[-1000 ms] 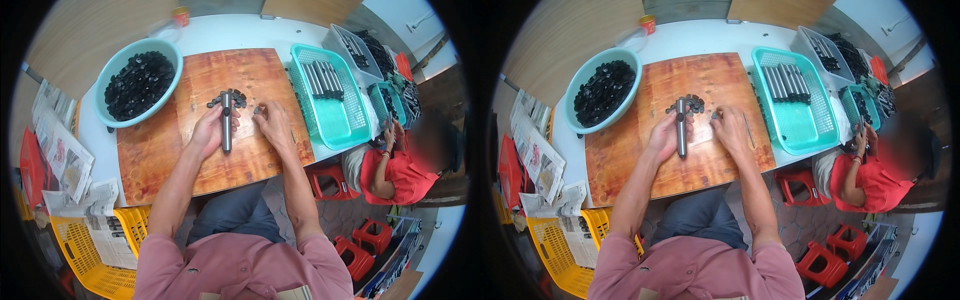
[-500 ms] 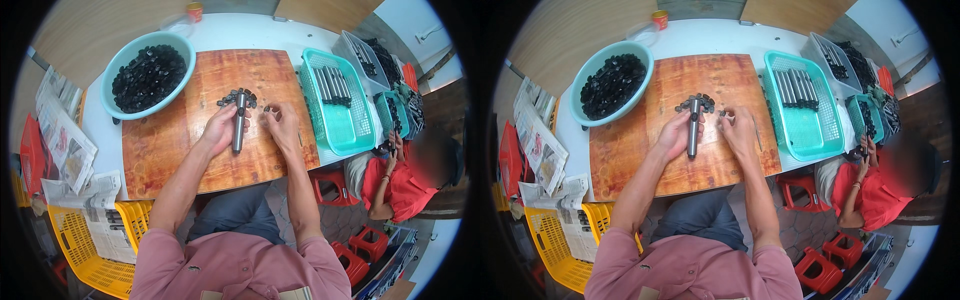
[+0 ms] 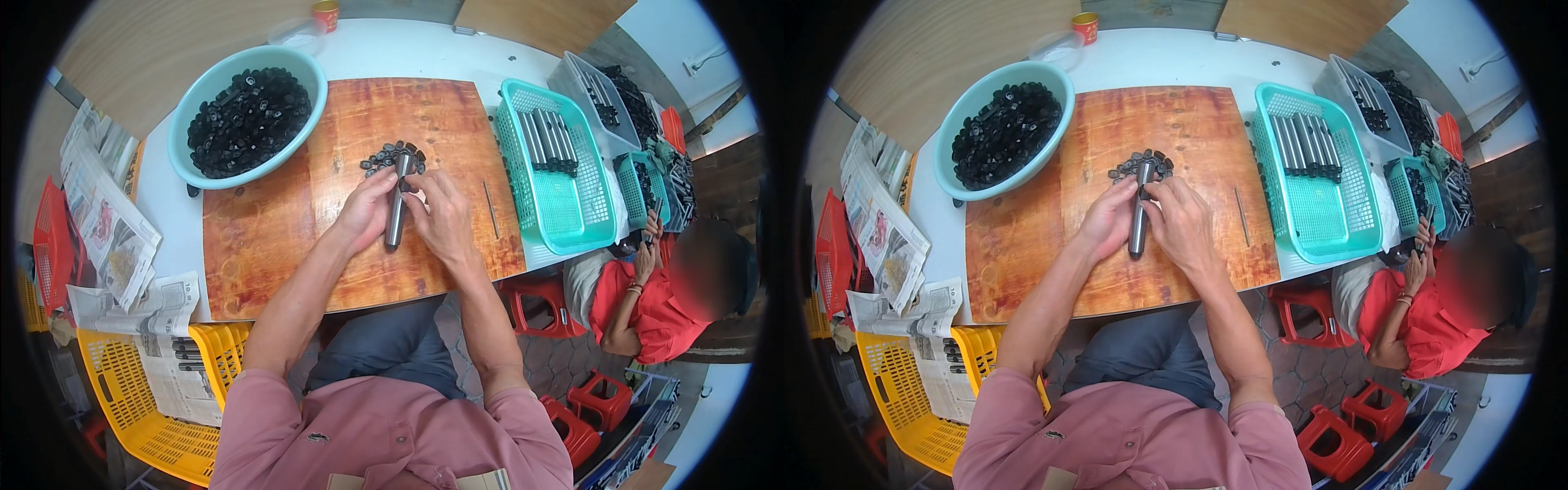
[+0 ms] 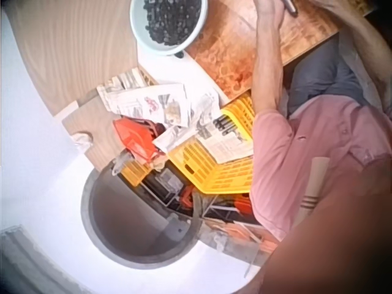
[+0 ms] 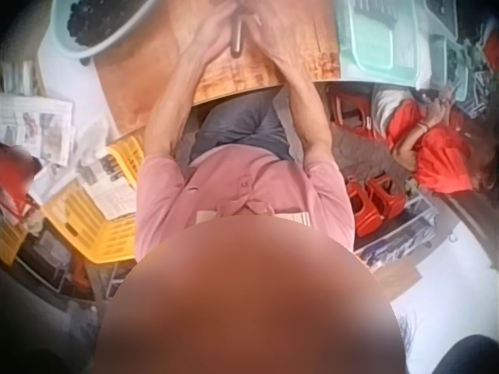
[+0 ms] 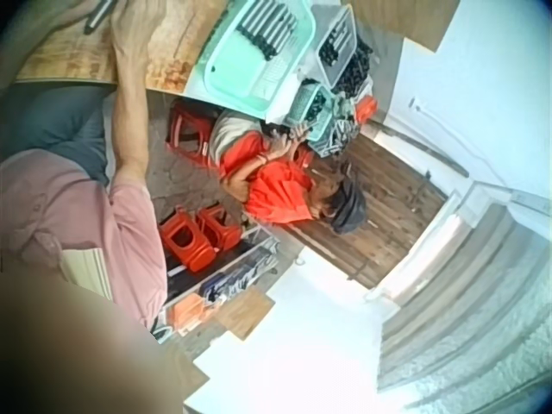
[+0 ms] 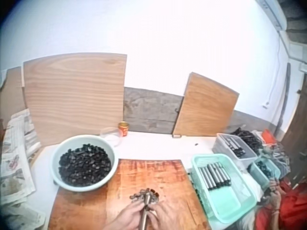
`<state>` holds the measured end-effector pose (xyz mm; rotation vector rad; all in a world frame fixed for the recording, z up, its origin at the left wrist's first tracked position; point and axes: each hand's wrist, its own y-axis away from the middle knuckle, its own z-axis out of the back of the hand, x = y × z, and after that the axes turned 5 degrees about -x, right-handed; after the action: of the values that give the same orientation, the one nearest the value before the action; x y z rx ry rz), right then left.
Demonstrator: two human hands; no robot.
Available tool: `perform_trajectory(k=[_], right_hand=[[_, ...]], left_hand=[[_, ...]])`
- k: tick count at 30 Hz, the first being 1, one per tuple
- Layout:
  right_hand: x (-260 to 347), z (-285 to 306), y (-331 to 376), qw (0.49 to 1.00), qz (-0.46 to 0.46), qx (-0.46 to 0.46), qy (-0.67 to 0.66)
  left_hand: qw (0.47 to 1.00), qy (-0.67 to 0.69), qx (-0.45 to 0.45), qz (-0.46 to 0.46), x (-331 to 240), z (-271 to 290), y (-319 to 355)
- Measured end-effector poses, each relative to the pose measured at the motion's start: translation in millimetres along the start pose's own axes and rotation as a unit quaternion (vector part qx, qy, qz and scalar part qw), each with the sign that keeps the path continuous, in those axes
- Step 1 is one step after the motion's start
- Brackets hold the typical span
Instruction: The person assembles keychains by inserting small black circular objects into cylindrical metal tubes. They pick up the objects from a wooden board, place them into the tubes, and then place the completed assemblies into a yellow basket. Another person is visible in the background performing a similar task.
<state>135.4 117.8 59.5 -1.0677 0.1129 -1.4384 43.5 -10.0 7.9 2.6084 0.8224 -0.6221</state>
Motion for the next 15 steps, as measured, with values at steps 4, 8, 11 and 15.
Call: perform_trajectory(k=[4,8,11,15], right_hand=[[-0.9,-1.3,2.5,1.0,-0.005,-0.008,0.005],[-1.2,1.3,4.7,0.999,0.01,0.002,0.048],[-0.1,0.4,5.0,0.997,0.031,-0.011,0.073],[-2.4,-4.5,6.9,0.999,0.029,-0.036,0.022]], left_hand=[[1.0,-0.012,-0.003,0.01,-0.2,-1.2,1.6],[1.0,-0.021,0.001,0.012,2.5,0.9,-0.4],[0.999,-0.038,0.009,0.003,2.0,-4.7,0.9],[0.992,-0.126,-0.01,-0.03,2.9,-8.7,4.0]])
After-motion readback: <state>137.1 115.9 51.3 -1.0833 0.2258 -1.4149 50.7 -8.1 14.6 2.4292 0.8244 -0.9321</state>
